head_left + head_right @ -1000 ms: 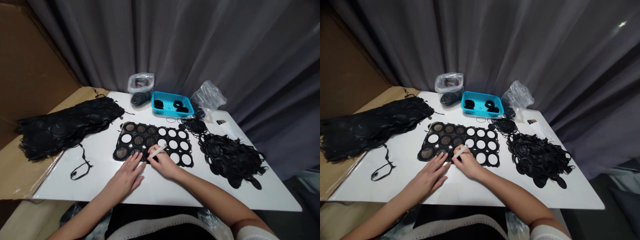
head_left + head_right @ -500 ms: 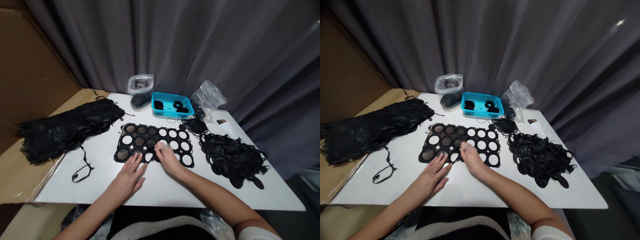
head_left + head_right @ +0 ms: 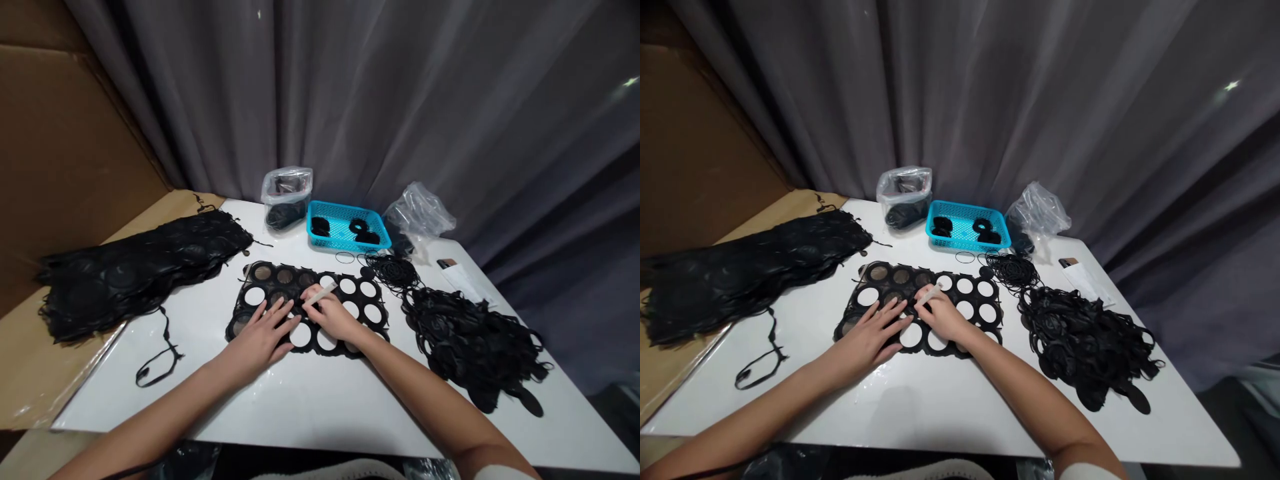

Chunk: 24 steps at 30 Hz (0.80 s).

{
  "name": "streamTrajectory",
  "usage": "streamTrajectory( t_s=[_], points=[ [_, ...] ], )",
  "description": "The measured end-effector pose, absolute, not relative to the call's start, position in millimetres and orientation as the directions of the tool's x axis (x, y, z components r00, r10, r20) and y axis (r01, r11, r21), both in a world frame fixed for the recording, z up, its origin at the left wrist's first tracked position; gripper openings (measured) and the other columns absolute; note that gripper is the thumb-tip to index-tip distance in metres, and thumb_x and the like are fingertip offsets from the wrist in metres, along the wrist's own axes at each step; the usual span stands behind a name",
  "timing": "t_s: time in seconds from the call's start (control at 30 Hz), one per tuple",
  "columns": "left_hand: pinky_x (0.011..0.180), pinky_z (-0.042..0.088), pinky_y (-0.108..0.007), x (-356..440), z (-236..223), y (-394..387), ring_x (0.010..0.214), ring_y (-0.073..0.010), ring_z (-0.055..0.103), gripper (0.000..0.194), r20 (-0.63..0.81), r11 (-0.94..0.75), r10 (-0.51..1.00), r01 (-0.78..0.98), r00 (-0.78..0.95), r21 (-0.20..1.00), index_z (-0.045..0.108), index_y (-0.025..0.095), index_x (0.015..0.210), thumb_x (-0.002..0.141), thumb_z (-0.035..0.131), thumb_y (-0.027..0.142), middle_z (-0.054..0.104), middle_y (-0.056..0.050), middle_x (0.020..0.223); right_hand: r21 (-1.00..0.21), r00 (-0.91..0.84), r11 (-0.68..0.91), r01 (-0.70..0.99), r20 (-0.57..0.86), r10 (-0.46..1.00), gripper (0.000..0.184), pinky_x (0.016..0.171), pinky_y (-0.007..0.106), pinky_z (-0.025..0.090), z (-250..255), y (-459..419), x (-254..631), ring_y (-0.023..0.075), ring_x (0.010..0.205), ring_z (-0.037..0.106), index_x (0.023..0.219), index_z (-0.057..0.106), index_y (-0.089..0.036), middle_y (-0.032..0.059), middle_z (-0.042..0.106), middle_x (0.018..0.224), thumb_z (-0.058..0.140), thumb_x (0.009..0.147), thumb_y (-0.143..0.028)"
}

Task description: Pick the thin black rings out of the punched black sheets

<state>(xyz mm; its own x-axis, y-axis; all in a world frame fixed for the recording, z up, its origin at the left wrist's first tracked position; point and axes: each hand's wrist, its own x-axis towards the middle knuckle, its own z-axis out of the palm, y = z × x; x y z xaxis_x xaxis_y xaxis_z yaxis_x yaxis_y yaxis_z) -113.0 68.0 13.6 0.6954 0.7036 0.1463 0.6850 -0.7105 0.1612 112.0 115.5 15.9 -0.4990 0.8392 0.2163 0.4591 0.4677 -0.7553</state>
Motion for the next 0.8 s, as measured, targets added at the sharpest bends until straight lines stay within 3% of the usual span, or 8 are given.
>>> streamTrajectory(
  t_s=[0.17, 0.37, 0.47, 0.6, 0.7, 0.8],
  points=[
    [0.118, 0.024, -0.062, -118, 5, 66, 0.149, -0.0351, 0.029, 0.050, 0.152, -0.698, 0.715, 0.690, 0.682, 0.191, 0.046, 0.031, 0.148, 0.100, 0.054, 0.038, 0.036, -0.007, 0.161, -0.800, -0.495, 0.419, 0.429, 0.179, 0.850, 0.016, 0.095, 0.035, 0.045, 20, 116, 115, 0.0193, 0.102, 0.059, 0.077, 0.052, -0.020, 0.0068, 0.060, 0.106, 0.053, 0.093, -0.019],
    [0.117, 0.026, -0.063, -117, 5, 66, 0.149, -0.0362, 0.029, 0.051, 0.157, -0.703, 0.711, 0.684, 0.686, 0.194, 0.046, 0.031, 0.148, 0.099, 0.055, 0.039, 0.036, -0.007, 0.161, -0.789, -0.496, 0.417, 0.451, 0.167, 0.852, 0.016, 0.095, 0.035, 0.046, 22, 117, 116, 0.0192, 0.103, 0.059, 0.078, 0.053, -0.019, 0.0070, 0.059, 0.107, 0.053, 0.094, -0.019],
    [0.117, 0.026, -0.063, -117, 4, 66, 0.150, -0.0365, 0.027, 0.051, 0.163, -0.701, 0.712, 0.687, 0.682, 0.190, 0.045, 0.032, 0.149, 0.099, 0.054, 0.037, 0.035, -0.007, 0.162, -0.740, -0.505, 0.452, 0.498, 0.176, 0.845, 0.011, 0.096, 0.036, 0.047, 18, 111, 111, 0.0196, 0.104, 0.057, 0.086, 0.057, -0.019, 0.0076, 0.059, 0.109, 0.052, 0.095, -0.019],
    [0.112, 0.031, -0.066, -116, 3, 64, 0.150, -0.0450, 0.019, 0.052, 0.163, -0.670, 0.742, 0.723, 0.650, 0.169, 0.047, 0.031, 0.148, 0.097, 0.057, 0.034, 0.025, -0.013, 0.165, -0.590, -0.498, 0.526, 0.613, 0.228, 0.837, 0.014, 0.094, 0.039, 0.047, 8, 98, 100, 0.0240, 0.109, 0.053, 0.097, 0.059, -0.020, 0.0116, 0.059, 0.117, 0.048, 0.095, -0.013],
    [0.112, 0.032, -0.065, -117, 0, 61, 0.150, -0.0466, 0.019, 0.052, 0.185, -0.668, 0.743, 0.730, 0.643, 0.147, 0.048, 0.033, 0.147, 0.096, 0.059, 0.036, 0.023, -0.012, 0.166, -0.596, -0.392, 0.463, 0.656, 0.255, 0.884, 0.018, 0.085, 0.037, 0.047, 7, 108, 108, 0.0242, 0.096, 0.056, 0.094, 0.057, -0.020, 0.0108, 0.063, 0.103, 0.042, 0.096, -0.013],
    [0.111, 0.033, -0.064, -120, -1, 59, 0.149, -0.0468, 0.020, 0.055, 0.195, -0.668, 0.741, 0.734, 0.642, 0.122, 0.045, 0.037, 0.148, 0.096, 0.060, 0.040, 0.026, -0.011, 0.165, -0.695, -0.133, 0.283, 0.661, 0.263, 0.956, 0.020, 0.073, 0.034, 0.045, 16, 136, 136, 0.0212, 0.073, 0.056, 0.086, 0.052, -0.021, 0.0049, 0.060, 0.079, 0.038, 0.099, -0.024]
  ],
)
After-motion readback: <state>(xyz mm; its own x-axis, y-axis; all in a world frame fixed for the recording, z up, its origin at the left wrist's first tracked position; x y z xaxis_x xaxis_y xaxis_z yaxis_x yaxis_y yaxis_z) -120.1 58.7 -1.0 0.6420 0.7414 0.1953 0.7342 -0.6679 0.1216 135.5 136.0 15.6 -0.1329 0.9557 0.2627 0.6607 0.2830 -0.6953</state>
